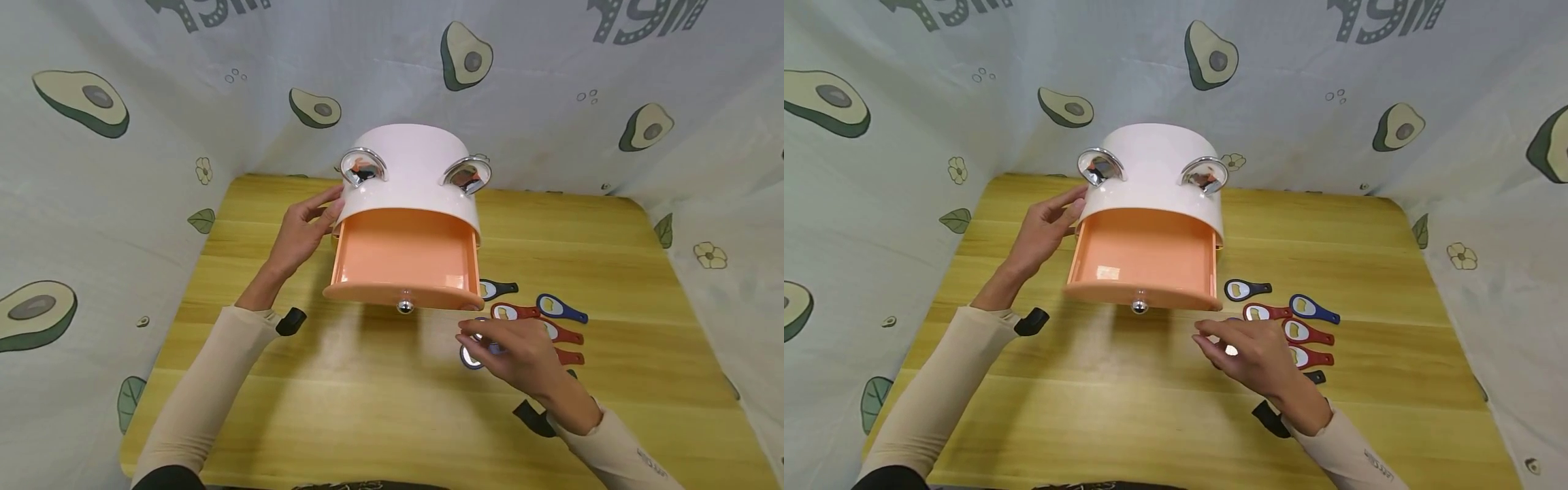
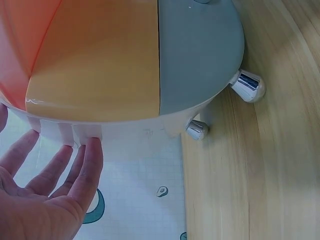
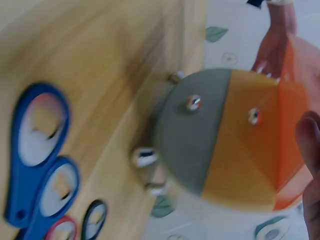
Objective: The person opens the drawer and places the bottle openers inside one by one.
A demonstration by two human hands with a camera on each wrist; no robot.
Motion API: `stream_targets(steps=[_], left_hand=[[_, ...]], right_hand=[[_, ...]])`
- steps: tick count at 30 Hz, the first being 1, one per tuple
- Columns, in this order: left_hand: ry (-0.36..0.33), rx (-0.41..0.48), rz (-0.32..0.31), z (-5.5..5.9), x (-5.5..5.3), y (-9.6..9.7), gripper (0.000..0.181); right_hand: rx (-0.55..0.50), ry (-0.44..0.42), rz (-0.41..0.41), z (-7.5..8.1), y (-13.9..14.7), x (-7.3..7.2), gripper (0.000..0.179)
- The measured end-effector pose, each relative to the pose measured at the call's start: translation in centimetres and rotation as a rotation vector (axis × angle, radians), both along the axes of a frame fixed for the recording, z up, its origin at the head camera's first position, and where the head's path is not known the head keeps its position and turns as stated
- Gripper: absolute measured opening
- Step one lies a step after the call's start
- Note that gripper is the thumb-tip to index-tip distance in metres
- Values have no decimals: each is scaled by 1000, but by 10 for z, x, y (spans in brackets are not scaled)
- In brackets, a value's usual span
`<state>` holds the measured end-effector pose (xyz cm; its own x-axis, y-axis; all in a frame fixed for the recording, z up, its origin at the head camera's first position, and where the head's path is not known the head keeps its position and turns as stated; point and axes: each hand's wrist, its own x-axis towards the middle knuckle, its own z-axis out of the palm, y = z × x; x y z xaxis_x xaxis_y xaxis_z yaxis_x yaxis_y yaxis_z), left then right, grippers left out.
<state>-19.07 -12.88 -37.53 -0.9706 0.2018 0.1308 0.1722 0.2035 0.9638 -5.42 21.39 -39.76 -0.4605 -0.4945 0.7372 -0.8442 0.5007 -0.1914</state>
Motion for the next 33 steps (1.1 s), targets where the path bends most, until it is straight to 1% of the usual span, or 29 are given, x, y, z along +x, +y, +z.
stream_targets(steps=[2, 6, 7, 9, 10, 11, 14, 16, 18, 22, 26, 30, 33], left_hand=[[-2, -3, -1, 0, 0, 0, 44], [-4, -8, -1, 1, 0, 0, 43], [-5, -8, -1, 2, 0, 0, 43], [-7, -7, -5, 2, -1, 0, 42], [-7, -3, -7, 3, -1, 0, 42], [-8, -3, -8, 3, -1, 0, 42], [-10, -8, -7, 2, -1, 0, 42], [-10, -16, -3, 1, -1, 0, 43], [-11, -21, 0, 0, -1, 0, 43], [-6, -22, 6, 0, 0, -1, 43], [-2, -14, 4, 0, 1, 0, 44], [-4, -4, 3, -1, 1, 1, 43], [-4, -13, 3, -1, 0, 1, 44]], right_hand=[[12, -77, 21, -7, 11, -1, 37], [69, -282, 36, -22, 37, -4, 40], [77, -335, 39, -26, 44, -5, 37], [91, -434, 27, -36, 59, -7, 26], [93, -471, 23, -40, 65, -8, 23], [94, -507, 21, -45, 72, -9, 24], [107, -598, 17, -58, 87, -9, 38], [129, -631, 19, -67, 94, -9, 37], [158, -643, 17, -75, 98, -9, 35], [216, -597, -1, -86, 100, -12, 34], [287, -594, -28, -86, 100, -11, 35], [360, -638, -32, -81, 98, -7, 31], [386, -663, -18, -79, 96, -4, 26]])
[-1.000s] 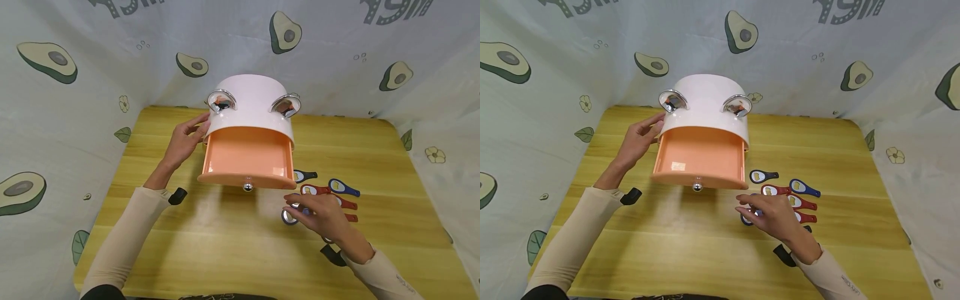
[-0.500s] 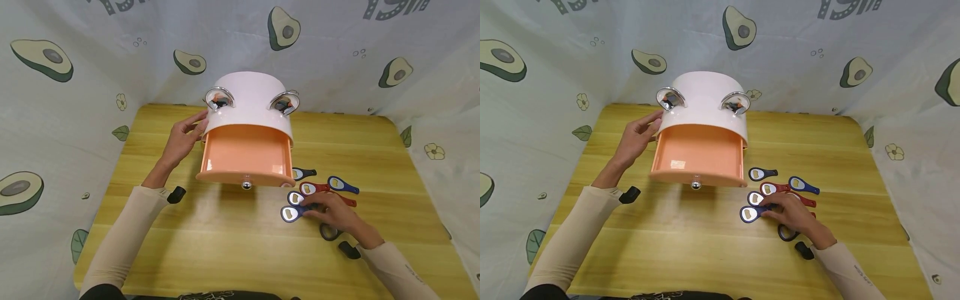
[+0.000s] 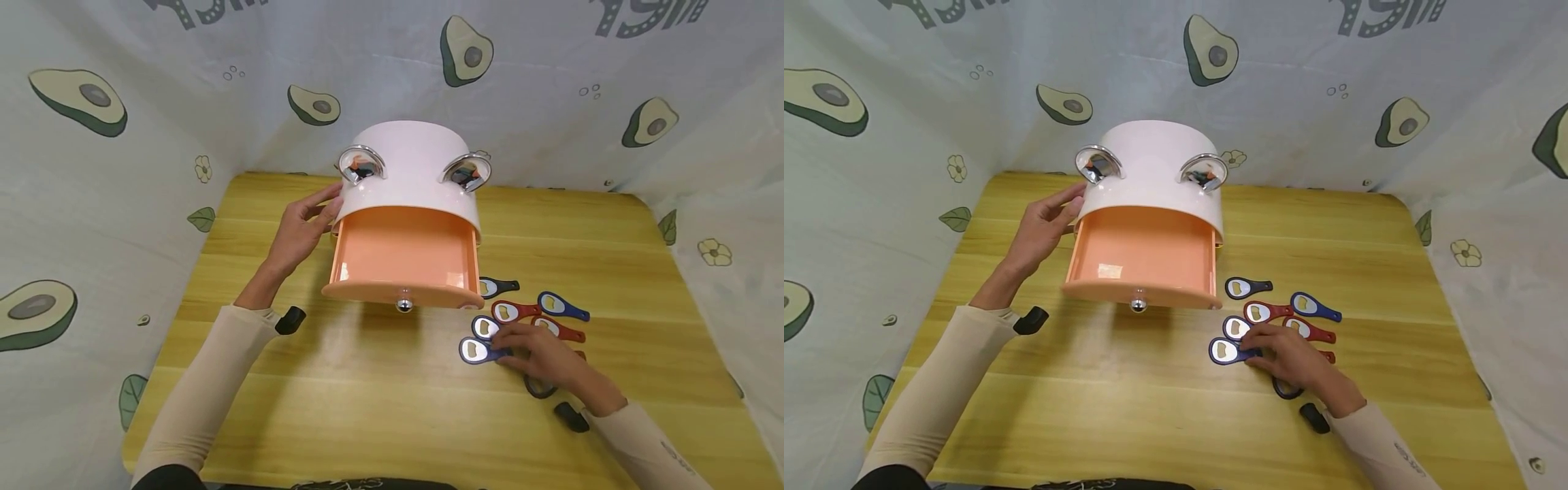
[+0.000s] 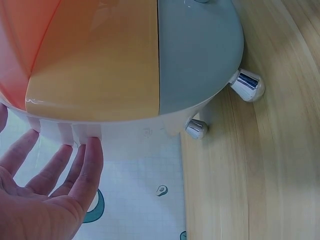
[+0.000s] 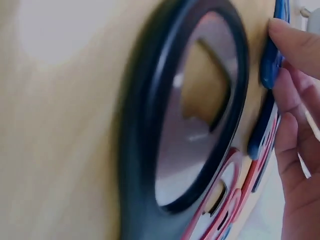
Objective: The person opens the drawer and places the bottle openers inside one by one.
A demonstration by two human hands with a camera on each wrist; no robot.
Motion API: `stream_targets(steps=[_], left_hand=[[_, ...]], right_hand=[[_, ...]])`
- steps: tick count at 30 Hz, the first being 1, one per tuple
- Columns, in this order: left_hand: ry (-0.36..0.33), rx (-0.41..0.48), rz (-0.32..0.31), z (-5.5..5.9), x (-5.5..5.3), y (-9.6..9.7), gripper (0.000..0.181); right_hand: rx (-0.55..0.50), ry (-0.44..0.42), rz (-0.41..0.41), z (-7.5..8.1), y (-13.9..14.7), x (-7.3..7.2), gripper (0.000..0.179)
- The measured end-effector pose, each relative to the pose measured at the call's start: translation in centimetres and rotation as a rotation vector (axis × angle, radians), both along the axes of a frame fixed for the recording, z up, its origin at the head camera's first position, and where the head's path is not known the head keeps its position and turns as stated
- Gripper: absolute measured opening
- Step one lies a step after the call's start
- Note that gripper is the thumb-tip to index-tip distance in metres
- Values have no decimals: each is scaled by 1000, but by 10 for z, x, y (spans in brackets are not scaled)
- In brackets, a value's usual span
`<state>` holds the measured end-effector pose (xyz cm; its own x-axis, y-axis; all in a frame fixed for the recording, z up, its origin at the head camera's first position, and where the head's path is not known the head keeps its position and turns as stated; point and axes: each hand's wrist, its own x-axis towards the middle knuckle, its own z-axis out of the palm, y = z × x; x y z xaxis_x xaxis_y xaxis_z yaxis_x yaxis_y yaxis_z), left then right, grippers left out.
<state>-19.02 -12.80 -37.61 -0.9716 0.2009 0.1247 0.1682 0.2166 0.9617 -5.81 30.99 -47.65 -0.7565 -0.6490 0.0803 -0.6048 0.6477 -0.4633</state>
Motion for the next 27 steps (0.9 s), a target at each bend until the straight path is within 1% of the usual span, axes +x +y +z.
stream_targets(steps=[5, 8, 11, 14, 17, 21, 27], left_hand=[[-4, -7, 0, 1, 0, 0, 43], [-14, -5, 4, 1, -1, 0, 42], [-21, -7, 7, 1, -1, 0, 42], [-24, -10, 10, 1, 0, 0, 42], [-21, -7, 12, 0, 0, -1, 42], [-14, -2, 13, 0, 0, -1, 43], [-11, -9, 8, 1, 0, -1, 44]], right_hand=[[8, -32, 5, 1, -1, 3, 25], [-8, -63, -6, 0, -1, 3, 25], [-25, -76, -18, -1, -1, 3, 25], [-36, -61, -38, -2, -1, 4, 25], [-52, -27, -65, 0, 1, 5, 26], [-94, 7, -85, 10, 5, 5, 27], [-221, 20, -112, 34, 13, 2, 37]])
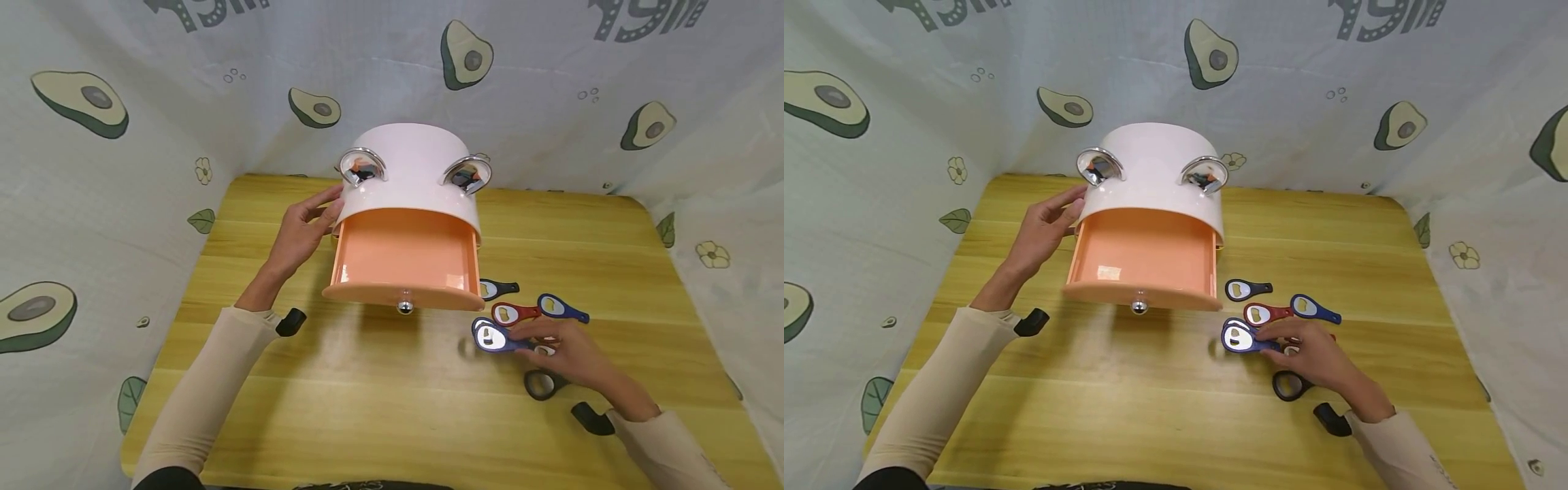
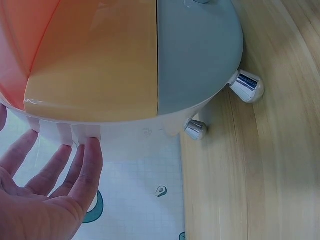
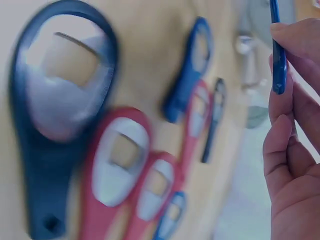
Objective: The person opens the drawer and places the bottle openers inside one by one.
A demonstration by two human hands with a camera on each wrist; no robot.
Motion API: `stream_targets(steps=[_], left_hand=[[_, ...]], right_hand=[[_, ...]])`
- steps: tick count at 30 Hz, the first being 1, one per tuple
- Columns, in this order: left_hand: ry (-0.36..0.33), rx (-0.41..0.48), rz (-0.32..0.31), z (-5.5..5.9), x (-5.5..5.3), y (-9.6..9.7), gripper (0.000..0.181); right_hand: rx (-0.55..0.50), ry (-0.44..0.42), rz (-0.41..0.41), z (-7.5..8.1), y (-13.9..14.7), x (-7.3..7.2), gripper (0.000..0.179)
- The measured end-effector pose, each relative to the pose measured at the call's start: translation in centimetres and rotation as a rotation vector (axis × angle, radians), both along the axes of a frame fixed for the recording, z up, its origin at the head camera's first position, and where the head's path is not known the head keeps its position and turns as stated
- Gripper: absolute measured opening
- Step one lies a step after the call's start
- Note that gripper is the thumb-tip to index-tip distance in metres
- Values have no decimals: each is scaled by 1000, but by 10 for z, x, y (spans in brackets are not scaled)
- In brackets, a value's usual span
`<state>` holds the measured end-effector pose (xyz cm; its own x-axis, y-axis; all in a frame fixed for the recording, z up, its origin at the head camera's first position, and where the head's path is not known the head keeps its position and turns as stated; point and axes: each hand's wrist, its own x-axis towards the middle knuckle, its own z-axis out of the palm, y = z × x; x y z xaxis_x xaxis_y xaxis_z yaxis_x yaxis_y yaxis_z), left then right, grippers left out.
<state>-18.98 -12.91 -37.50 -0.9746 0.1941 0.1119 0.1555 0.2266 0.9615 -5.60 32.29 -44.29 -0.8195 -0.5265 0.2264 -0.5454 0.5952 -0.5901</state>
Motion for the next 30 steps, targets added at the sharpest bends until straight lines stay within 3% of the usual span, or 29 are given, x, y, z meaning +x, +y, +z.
stream_targets(steps=[7, 9, 15, 24, 30], left_hand=[[9, 2, 5, 1, 1, 0, 44], [11, 2, 5, 1, 1, 0, 45], [9, 11, 1, 0, 1, 0, 44], [13, 22, 8, -3, 0, -2, 45], [5, 10, 3, -2, 0, -1, 45]], right_hand=[[-24, 58, -62, 44, 4, -7, 44], [-36, 29, -79, 57, 5, -10, 43], [19, 41, -136, 94, -2, -22, 39], [40, 47, -106, 144, -37, -44, 35], [137, 21, -91, 170, -70, -55, 27]])
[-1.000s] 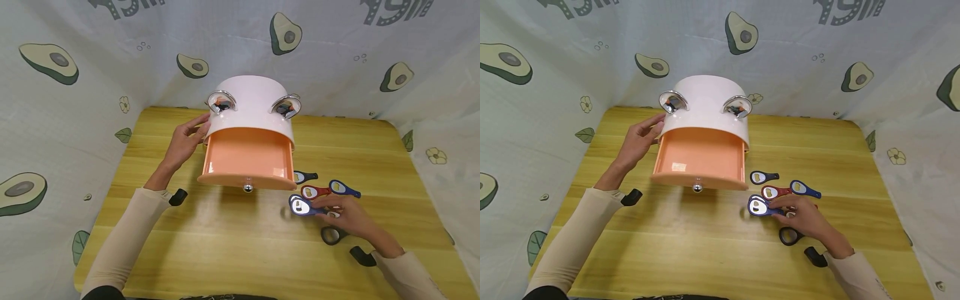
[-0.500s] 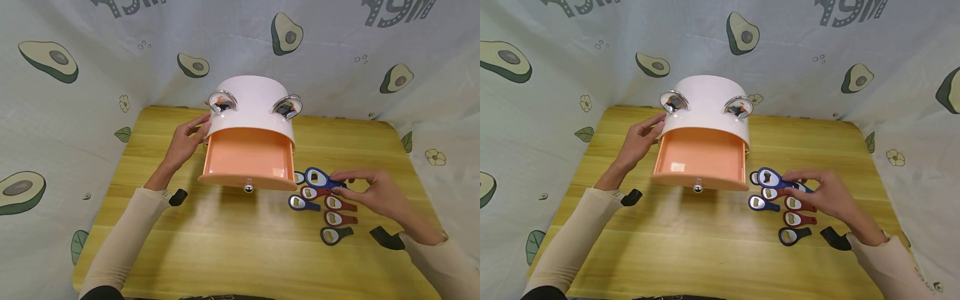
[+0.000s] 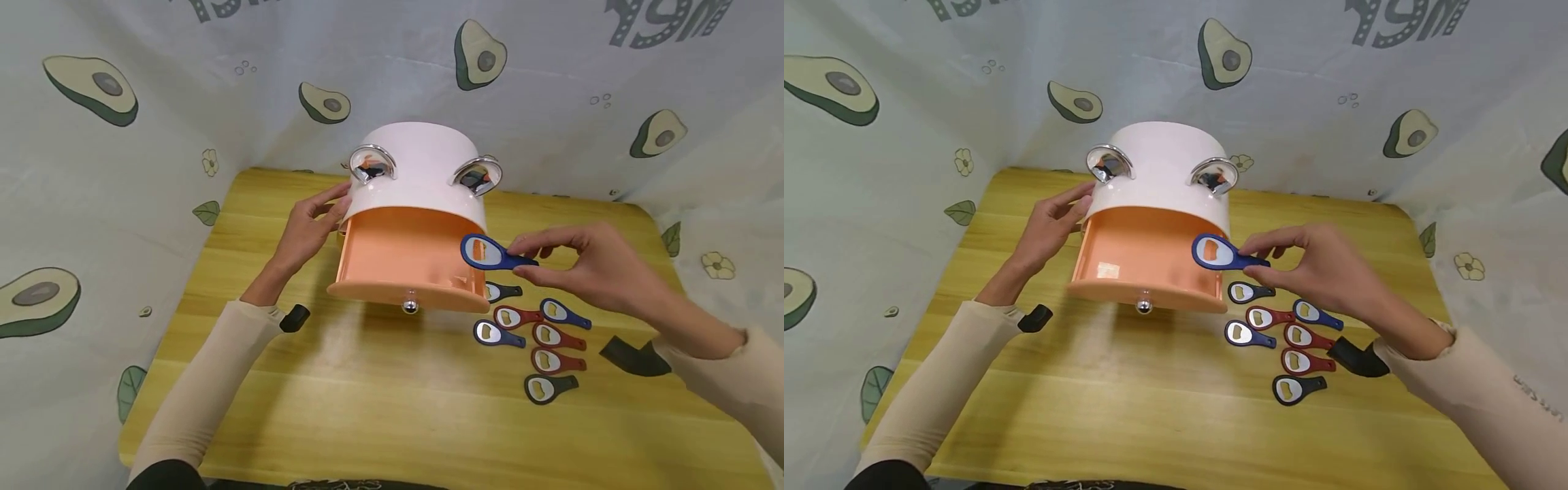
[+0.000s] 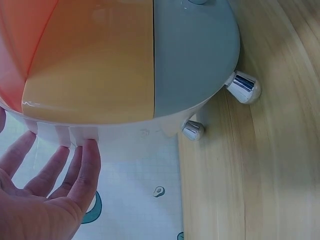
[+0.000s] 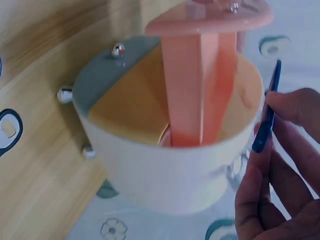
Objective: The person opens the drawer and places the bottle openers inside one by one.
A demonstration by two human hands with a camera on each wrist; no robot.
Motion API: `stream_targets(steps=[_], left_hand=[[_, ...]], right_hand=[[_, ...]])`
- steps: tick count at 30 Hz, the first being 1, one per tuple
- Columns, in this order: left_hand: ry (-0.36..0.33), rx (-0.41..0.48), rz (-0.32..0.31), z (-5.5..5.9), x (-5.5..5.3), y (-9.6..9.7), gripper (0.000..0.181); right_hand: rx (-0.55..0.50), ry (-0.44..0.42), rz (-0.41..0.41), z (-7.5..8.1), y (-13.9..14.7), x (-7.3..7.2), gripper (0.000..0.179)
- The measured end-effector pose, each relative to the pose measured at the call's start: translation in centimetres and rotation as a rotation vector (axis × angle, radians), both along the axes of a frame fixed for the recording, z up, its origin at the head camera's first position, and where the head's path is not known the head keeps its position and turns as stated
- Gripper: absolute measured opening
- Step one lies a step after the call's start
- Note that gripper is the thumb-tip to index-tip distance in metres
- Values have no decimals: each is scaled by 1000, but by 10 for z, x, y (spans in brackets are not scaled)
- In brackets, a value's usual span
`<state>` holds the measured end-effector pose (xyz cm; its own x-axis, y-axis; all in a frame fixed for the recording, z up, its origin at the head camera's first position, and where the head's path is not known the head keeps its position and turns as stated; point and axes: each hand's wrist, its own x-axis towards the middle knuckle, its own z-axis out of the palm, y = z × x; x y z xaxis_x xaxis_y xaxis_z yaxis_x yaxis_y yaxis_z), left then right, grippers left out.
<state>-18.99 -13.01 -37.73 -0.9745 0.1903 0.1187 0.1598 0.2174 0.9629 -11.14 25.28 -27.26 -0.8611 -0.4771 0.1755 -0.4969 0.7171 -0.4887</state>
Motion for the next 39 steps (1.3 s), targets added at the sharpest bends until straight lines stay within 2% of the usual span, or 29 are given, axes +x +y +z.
stream_targets(steps=[6, 16, 24, 32, 39], left_hand=[[-10, 6, -7, 0, -1, 2, 44], [-10, -20, 10, -2, 2, 5, 44], [-6, -33, 19, -2, 2, 5, 46], [4, -16, 17, -1, 4, 4, 44], [7, -23, 20, -1, 4, 3, 43]], right_hand=[[91, -60, 44, 11, -39, -11, 21], [93, -162, 149, 8, -95, -26, 17], [94, -178, 175, 3, -125, -34, 13], [62, -173, 175, -1, -136, -35, 13], [33, -225, 135, 6, -119, -30, 17]])
